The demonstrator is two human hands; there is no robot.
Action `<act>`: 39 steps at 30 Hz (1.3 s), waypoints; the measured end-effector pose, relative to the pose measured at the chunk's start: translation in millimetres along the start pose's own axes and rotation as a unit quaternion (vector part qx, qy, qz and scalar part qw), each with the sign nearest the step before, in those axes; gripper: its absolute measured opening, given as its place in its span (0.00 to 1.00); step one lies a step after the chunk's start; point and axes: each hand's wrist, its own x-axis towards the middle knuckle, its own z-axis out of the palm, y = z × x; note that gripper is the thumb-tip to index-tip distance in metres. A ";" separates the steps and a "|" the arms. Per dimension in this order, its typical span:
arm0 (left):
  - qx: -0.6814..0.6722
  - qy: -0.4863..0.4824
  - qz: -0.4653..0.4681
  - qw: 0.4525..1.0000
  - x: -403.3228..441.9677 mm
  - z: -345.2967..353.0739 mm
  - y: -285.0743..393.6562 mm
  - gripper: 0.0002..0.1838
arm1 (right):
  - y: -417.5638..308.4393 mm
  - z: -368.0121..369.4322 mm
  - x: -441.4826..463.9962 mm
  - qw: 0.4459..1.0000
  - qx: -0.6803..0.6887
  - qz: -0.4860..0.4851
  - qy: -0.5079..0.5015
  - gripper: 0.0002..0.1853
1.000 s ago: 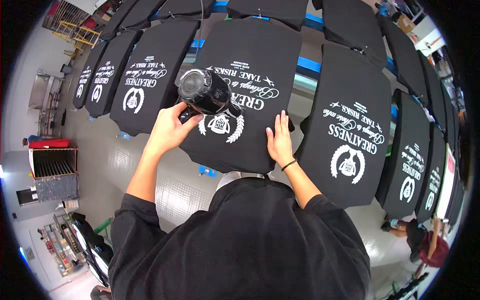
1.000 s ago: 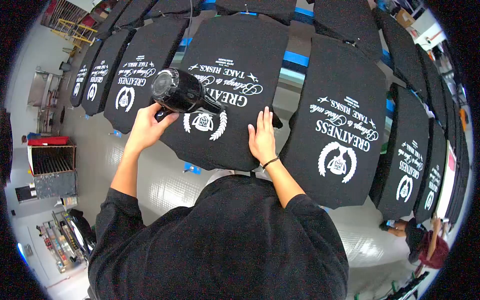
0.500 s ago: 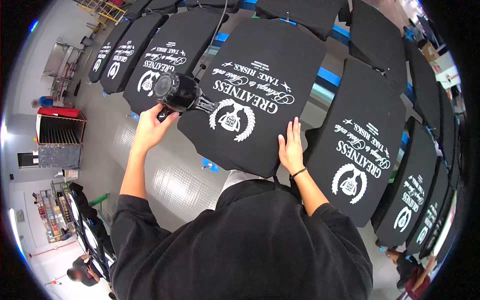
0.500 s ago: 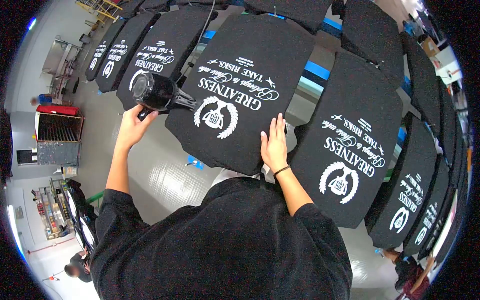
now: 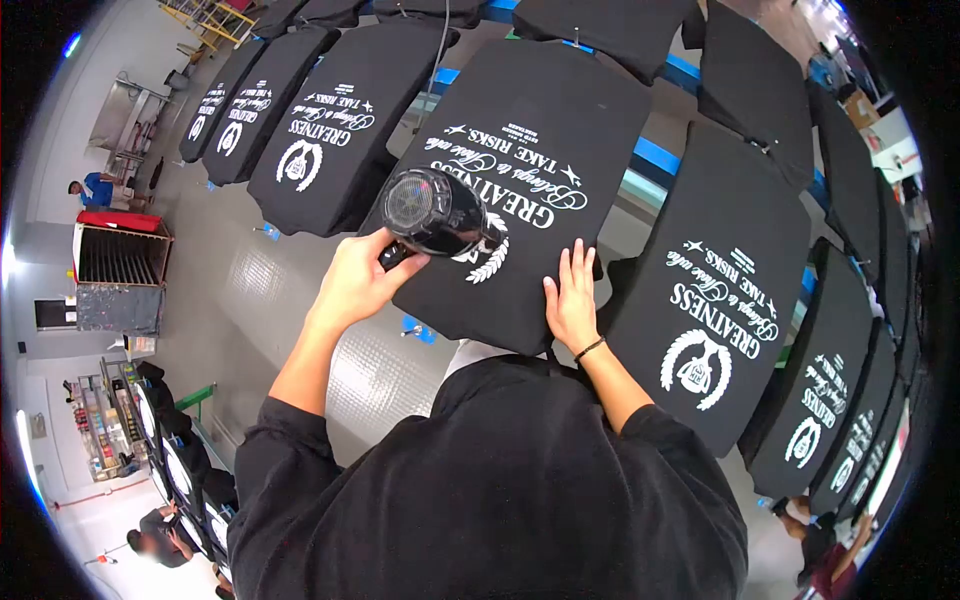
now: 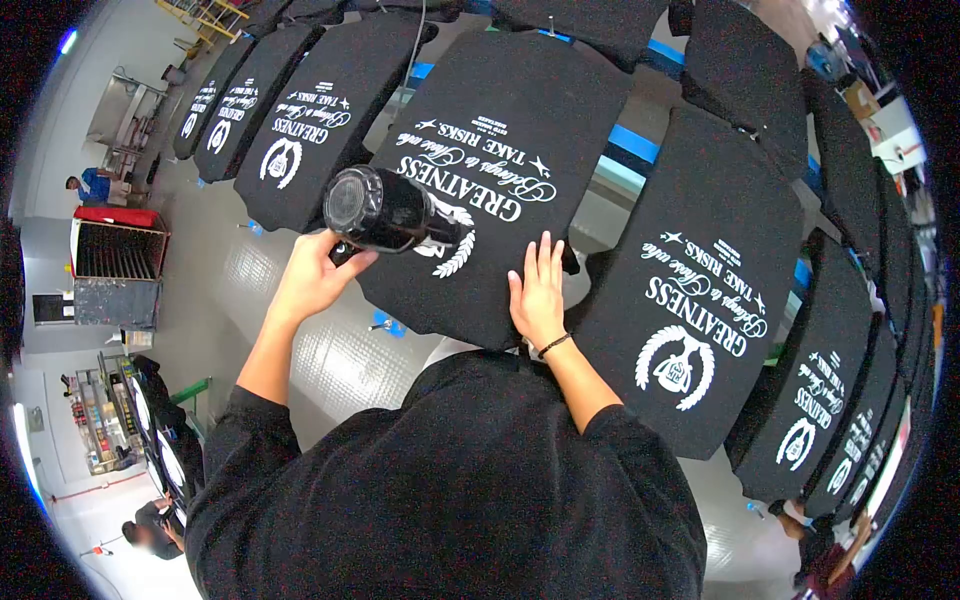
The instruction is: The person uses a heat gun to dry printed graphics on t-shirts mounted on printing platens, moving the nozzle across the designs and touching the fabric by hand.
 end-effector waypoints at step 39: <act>0.067 0.128 -0.083 0.986 56.6 -29.7 -47.1 0.17 | 20.0 -11.2 18.3 0.986 -0.117 0.106 0.044 0.31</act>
